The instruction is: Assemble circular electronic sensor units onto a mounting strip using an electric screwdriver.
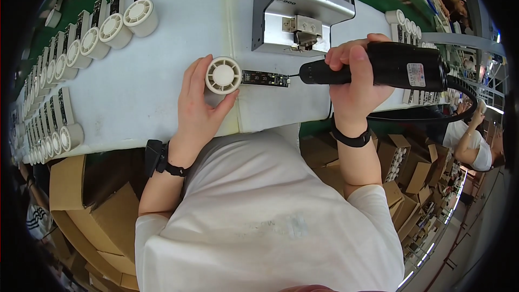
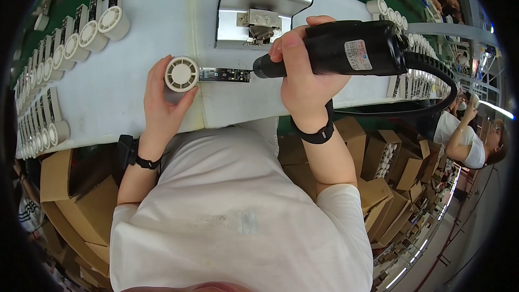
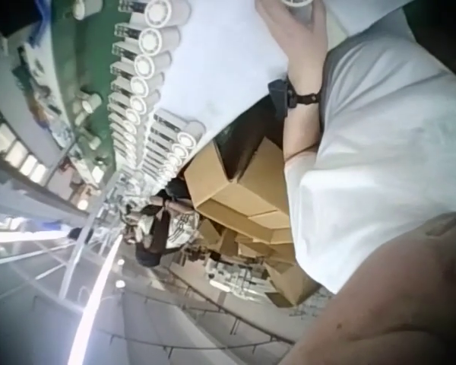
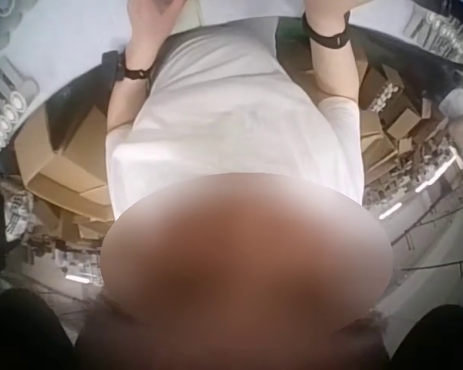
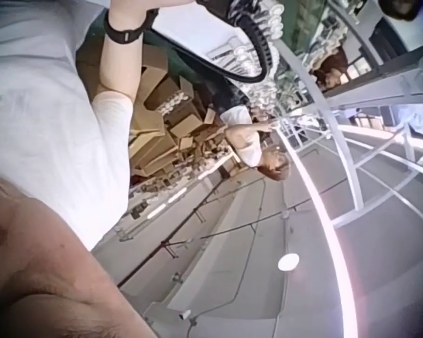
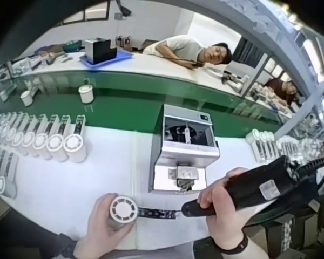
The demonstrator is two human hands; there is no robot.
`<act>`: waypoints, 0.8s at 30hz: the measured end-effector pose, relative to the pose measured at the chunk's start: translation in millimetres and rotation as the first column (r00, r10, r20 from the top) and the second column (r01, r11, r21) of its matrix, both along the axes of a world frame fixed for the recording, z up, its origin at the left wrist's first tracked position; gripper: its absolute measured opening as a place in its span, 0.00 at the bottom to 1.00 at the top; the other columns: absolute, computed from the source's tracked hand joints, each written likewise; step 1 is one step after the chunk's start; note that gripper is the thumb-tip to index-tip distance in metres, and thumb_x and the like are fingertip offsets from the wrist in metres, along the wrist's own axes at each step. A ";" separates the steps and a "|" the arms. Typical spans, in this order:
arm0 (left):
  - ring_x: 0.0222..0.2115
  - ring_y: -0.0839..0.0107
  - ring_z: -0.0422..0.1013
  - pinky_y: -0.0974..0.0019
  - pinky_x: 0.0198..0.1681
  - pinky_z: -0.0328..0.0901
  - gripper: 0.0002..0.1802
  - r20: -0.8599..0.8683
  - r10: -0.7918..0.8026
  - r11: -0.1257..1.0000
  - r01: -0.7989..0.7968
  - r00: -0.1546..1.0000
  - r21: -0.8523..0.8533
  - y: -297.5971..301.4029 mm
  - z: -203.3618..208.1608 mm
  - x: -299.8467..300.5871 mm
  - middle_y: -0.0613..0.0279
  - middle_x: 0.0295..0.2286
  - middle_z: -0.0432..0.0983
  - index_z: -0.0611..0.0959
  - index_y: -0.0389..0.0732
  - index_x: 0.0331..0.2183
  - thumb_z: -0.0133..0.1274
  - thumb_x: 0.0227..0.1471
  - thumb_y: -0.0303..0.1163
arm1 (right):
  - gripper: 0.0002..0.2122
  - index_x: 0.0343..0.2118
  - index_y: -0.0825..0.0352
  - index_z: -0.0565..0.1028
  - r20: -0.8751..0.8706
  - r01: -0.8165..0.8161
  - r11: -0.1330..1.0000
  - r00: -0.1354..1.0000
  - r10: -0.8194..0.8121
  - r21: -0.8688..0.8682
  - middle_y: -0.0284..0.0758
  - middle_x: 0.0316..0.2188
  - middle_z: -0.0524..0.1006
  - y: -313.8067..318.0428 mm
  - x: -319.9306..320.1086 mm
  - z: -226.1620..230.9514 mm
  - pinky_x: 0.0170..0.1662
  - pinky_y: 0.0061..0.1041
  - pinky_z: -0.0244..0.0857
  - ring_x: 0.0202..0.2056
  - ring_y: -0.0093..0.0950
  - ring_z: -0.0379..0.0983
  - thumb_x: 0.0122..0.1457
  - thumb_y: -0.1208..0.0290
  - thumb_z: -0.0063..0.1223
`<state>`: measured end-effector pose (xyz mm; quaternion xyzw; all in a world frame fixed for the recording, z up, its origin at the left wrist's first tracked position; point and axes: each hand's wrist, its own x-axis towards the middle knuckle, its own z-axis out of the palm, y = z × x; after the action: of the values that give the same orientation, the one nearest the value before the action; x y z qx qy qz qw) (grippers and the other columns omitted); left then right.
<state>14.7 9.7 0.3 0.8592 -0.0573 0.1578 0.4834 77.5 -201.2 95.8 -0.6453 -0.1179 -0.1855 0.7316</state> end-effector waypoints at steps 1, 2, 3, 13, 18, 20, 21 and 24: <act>0.43 0.56 0.68 0.62 0.43 0.68 0.37 0.000 0.000 1.000 0.000 1.000 0.009 0.0 0.0 0.2 0.48 0.47 0.64 0.66 0.36 0.51 0.63 0.38 0.27 | 0.13 0.41 0.70 0.62 0.000 -0.001 1.000 1.000 0.001 0.000 0.36 0.19 0.69 -0.2 0.3 -0.6 0.26 0.31 0.64 0.19 0.26 0.65 0.53 0.81 0.48; 0.43 0.56 0.68 0.62 0.43 0.68 0.37 0.000 0.000 1.000 0.000 1.000 0.017 -0.1 0.0 0.5 0.48 0.47 0.64 0.66 0.36 0.51 0.63 0.38 0.27 | 0.13 0.41 0.70 0.62 -0.010 -0.006 1.000 1.000 0.006 0.006 0.36 0.19 0.69 -0.2 0.6 -1.8 0.26 0.31 0.64 0.19 0.26 0.65 0.53 0.81 0.48; 0.43 0.56 0.68 0.62 0.43 0.68 0.37 0.000 0.000 1.000 0.000 1.000 0.025 -0.1 0.0 0.7 0.48 0.47 0.64 0.67 0.36 0.51 0.63 0.38 0.27 | 0.13 0.41 0.70 0.62 -0.020 -0.011 1.000 1.000 0.011 0.012 0.36 0.19 0.69 -0.2 0.8 -3.2 0.26 0.30 0.64 0.19 0.26 0.65 0.53 0.82 0.47; 0.47 0.57 0.66 0.62 0.48 0.62 0.35 -0.050 -0.005 1.000 0.003 0.999 -0.029 -0.6 3.2 0.2 0.50 0.46 0.66 0.68 0.35 0.50 0.62 0.39 0.25 | 0.11 0.34 0.71 0.66 0.011 -0.037 0.998 0.999 0.036 0.042 0.34 0.20 0.72 9.5 3.3 -16.0 0.23 0.21 0.66 0.19 0.22 0.68 0.49 0.86 0.52; 0.47 0.57 0.66 0.62 0.48 0.62 0.35 -0.053 -0.002 1.000 0.001 0.999 -0.020 -0.5 2.7 -0.1 0.50 0.46 0.66 0.68 0.36 0.50 0.62 0.39 0.25 | 0.10 0.34 0.70 0.65 0.016 -0.061 0.998 0.998 0.061 -0.013 0.34 0.20 0.71 10.4 2.2 -17.3 0.24 0.22 0.66 0.19 0.22 0.67 0.49 0.86 0.51; 0.47 0.57 0.66 0.62 0.48 0.62 0.35 -0.051 0.000 1.000 -0.001 0.999 -0.020 -0.2 2.5 -0.6 0.50 0.46 0.66 0.68 0.36 0.50 0.62 0.39 0.25 | 0.10 0.36 0.68 0.62 0.001 -0.052 0.994 0.999 0.053 -0.096 0.35 0.19 0.69 10.3 2.1 -16.3 0.27 0.29 0.65 0.19 0.25 0.65 0.52 0.85 0.47; 0.47 0.57 0.66 0.62 0.48 0.63 0.35 -0.051 -0.001 1.000 0.000 0.999 -0.018 -0.1 2.7 -0.6 0.50 0.47 0.66 0.68 0.36 0.50 0.62 0.38 0.25 | 0.10 0.36 0.68 0.62 0.001 -0.053 0.994 0.999 0.054 -0.098 0.35 0.19 0.69 10.5 2.0 -15.6 0.27 0.29 0.65 0.19 0.25 0.65 0.52 0.85 0.47; 0.47 0.57 0.66 0.62 0.48 0.63 0.35 -0.051 -0.001 1.000 0.000 0.999 -0.017 0.3 2.6 -0.6 0.50 0.47 0.66 0.67 0.36 0.50 0.62 0.38 0.25 | 0.11 0.38 0.69 0.63 0.000 -0.079 0.988 0.997 0.080 -0.129 0.35 0.19 0.69 11.6 1.0 -12.7 0.26 0.29 0.65 0.18 0.25 0.64 0.52 0.84 0.48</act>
<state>14.1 9.9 2.9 0.8587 -0.0441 0.1362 0.4921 78.5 -189.6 83.1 -0.6856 -0.1572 -0.1498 0.6949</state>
